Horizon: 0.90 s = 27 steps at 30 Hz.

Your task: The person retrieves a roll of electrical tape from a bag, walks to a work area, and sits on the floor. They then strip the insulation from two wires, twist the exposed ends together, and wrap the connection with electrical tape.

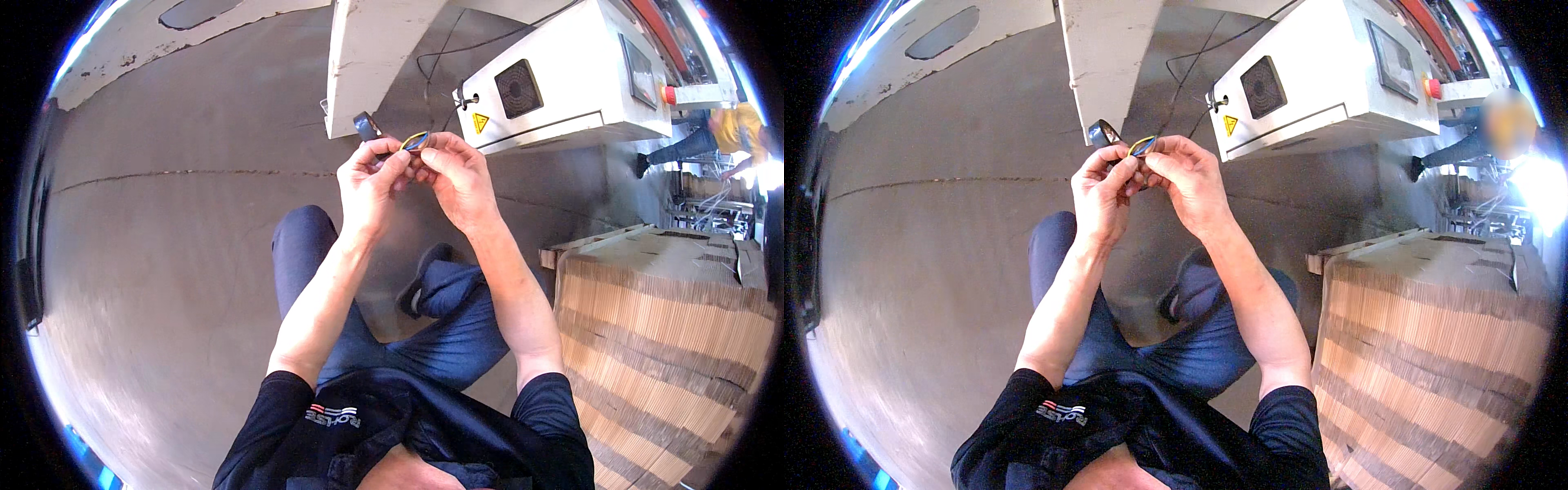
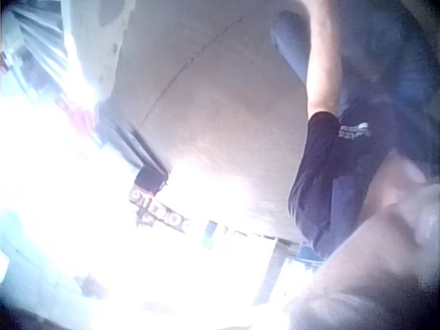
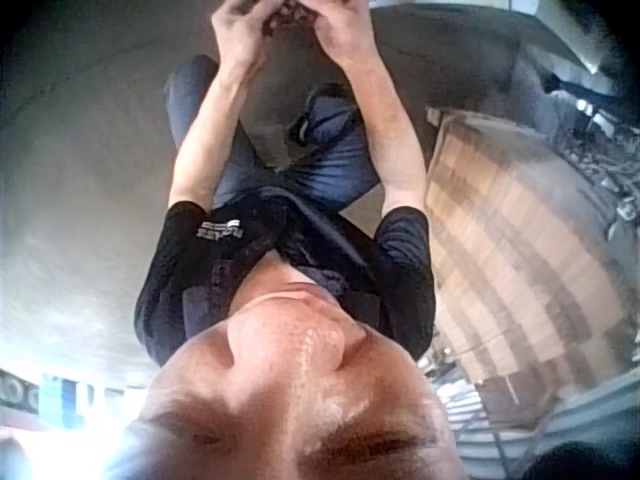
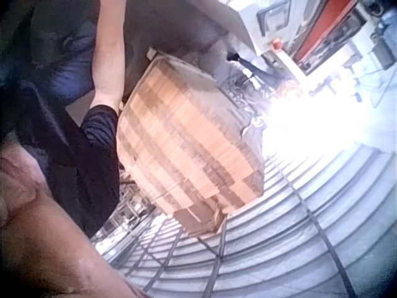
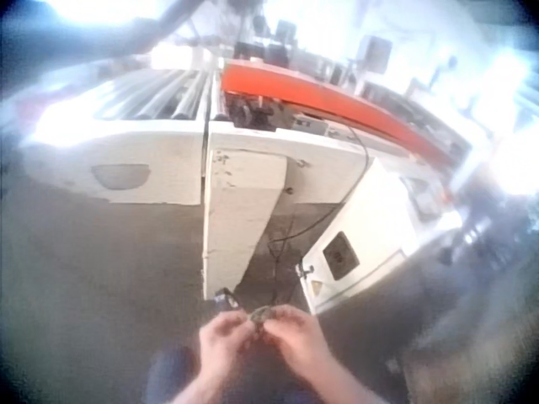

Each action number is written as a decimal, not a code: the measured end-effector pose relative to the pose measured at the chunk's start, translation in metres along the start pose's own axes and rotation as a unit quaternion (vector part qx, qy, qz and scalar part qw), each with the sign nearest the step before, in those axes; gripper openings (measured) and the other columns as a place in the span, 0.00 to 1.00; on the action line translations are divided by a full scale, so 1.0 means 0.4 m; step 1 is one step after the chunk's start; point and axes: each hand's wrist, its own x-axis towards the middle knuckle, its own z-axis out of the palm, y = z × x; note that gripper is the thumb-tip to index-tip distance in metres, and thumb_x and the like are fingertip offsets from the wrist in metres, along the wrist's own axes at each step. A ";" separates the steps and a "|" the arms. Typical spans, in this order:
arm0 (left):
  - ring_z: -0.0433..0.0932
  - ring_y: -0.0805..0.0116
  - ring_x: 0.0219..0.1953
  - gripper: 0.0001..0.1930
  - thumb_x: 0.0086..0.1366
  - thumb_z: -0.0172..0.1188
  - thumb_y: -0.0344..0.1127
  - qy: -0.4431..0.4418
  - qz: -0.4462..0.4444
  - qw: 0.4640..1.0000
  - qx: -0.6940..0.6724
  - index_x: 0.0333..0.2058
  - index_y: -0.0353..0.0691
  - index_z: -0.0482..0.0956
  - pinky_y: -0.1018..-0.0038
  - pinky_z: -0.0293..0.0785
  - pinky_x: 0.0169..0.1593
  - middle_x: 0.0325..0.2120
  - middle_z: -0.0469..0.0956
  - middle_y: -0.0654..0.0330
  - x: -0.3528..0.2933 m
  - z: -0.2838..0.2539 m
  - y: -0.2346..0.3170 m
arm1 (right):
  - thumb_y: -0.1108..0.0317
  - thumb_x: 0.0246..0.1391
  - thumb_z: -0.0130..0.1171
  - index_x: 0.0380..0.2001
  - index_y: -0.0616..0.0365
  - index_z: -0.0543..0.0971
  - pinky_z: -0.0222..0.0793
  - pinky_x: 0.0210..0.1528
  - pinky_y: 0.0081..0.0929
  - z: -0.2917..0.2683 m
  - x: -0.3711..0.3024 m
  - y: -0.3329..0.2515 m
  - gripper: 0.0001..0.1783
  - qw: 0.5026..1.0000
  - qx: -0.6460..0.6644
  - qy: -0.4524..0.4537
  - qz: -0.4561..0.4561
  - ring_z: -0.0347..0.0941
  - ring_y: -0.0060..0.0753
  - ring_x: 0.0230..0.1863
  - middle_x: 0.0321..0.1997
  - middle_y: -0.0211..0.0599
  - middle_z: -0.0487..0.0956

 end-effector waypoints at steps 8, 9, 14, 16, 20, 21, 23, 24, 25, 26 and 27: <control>0.76 0.82 0.28 0.05 0.63 0.66 0.22 0.019 0.073 0.984 0.163 0.38 0.33 0.82 0.82 0.74 0.33 0.35 0.78 0.63 -0.024 0.002 -0.016 | 0.76 0.58 0.64 0.36 0.62 0.78 0.78 0.35 0.23 0.017 -0.002 0.018 0.05 0.996 -0.046 0.065 -0.050 0.80 0.24 0.31 0.34 0.35 0.82; 0.77 0.81 0.29 0.05 0.63 0.66 0.22 0.017 0.090 0.981 0.170 0.37 0.33 0.82 0.82 0.75 0.34 0.36 0.76 0.63 -0.028 0.009 -0.016 | 0.76 0.58 0.63 0.36 0.62 0.77 0.78 0.35 0.23 0.016 -0.005 0.020 0.05 0.995 -0.050 0.071 -0.055 0.80 0.24 0.31 0.34 0.35 0.82; 0.80 0.78 0.32 0.03 0.62 0.66 0.22 -0.006 0.164 0.958 0.237 0.35 0.33 0.83 0.81 0.78 0.39 0.40 0.76 0.62 -0.038 0.060 0.030 | 0.77 0.59 0.61 0.36 0.58 0.77 0.75 0.38 0.25 0.012 -0.008 -0.006 0.04 0.996 -0.007 0.069 -0.054 0.77 0.24 0.34 0.37 0.34 0.82; 0.80 0.78 0.31 0.03 0.62 0.67 0.23 -0.010 0.143 0.959 0.245 0.35 0.33 0.83 0.79 0.78 0.42 0.36 0.80 0.62 -0.029 0.063 0.037 | 0.77 0.59 0.60 0.36 0.58 0.76 0.75 0.38 0.26 0.004 0.001 -0.019 0.04 0.996 0.009 0.054 -0.066 0.77 0.24 0.35 0.38 0.35 0.82; 0.79 0.77 0.27 0.04 0.64 0.66 0.28 -0.054 0.087 0.970 0.219 0.35 0.33 0.84 0.77 0.78 0.43 0.28 0.83 0.61 -0.011 0.067 0.055 | 0.75 0.59 0.61 0.36 0.61 0.76 0.77 0.35 0.27 0.012 0.002 -0.061 0.04 0.995 -0.015 0.007 -0.095 0.78 0.26 0.29 0.32 0.35 0.81; 0.79 0.77 0.26 0.06 0.66 0.65 0.30 -0.063 0.073 0.973 0.209 0.35 0.32 0.84 0.76 0.77 0.42 0.27 0.84 0.60 -0.006 0.070 0.059 | 0.75 0.59 0.61 0.36 0.61 0.76 0.77 0.35 0.27 0.012 0.001 -0.079 0.03 0.995 -0.031 -0.007 -0.099 0.78 0.26 0.29 0.32 0.35 0.80; 0.78 0.76 0.25 0.07 0.67 0.64 0.31 -0.074 0.034 0.979 0.185 0.35 0.32 0.84 0.76 0.76 0.40 0.26 0.84 0.59 -0.001 0.082 0.073 | 0.75 0.60 0.60 0.36 0.62 0.76 0.78 0.34 0.27 0.013 0.001 -0.096 0.03 0.992 -0.062 -0.013 -0.109 0.78 0.26 0.29 0.30 0.34 0.80; 0.78 0.75 0.25 0.08 0.68 0.63 0.31 -0.076 0.008 0.983 0.168 0.34 0.31 0.84 0.76 0.75 0.38 0.26 0.84 0.59 0.001 0.091 0.083 | 0.75 0.60 0.60 0.36 0.62 0.76 0.78 0.34 0.26 0.017 0.006 -0.101 0.03 0.991 -0.071 -0.015 -0.115 0.78 0.25 0.29 0.31 0.34 0.80; 0.79 0.72 0.26 0.08 0.68 0.61 0.29 -0.063 -0.024 0.986 0.153 0.34 0.29 0.83 0.76 0.74 0.34 0.26 0.83 0.57 -0.002 0.107 0.094 | 0.76 0.61 0.60 0.36 0.62 0.76 0.78 0.33 0.26 0.016 0.007 -0.100 0.03 0.989 -0.082 -0.015 -0.119 0.78 0.25 0.29 0.31 0.34 0.79; 0.79 0.71 0.26 0.08 0.68 0.60 0.29 -0.071 -0.043 0.989 0.125 0.34 0.28 0.82 0.76 0.73 0.33 0.26 0.82 0.56 0.000 0.109 0.097 | 0.77 0.61 0.59 0.36 0.63 0.76 0.78 0.33 0.25 0.015 0.007 -0.100 0.03 0.988 -0.093 -0.014 -0.122 0.78 0.24 0.29 0.31 0.34 0.79; 0.78 0.71 0.26 0.08 0.68 0.59 0.28 -0.078 -0.061 0.990 0.098 0.34 0.27 0.82 0.76 0.72 0.32 0.26 0.82 0.55 0.004 0.109 0.102 | 0.77 0.60 0.59 0.36 0.63 0.76 0.78 0.32 0.24 0.016 0.008 -0.104 0.03 0.988 -0.095 -0.019 -0.118 0.78 0.24 0.29 0.31 0.33 0.79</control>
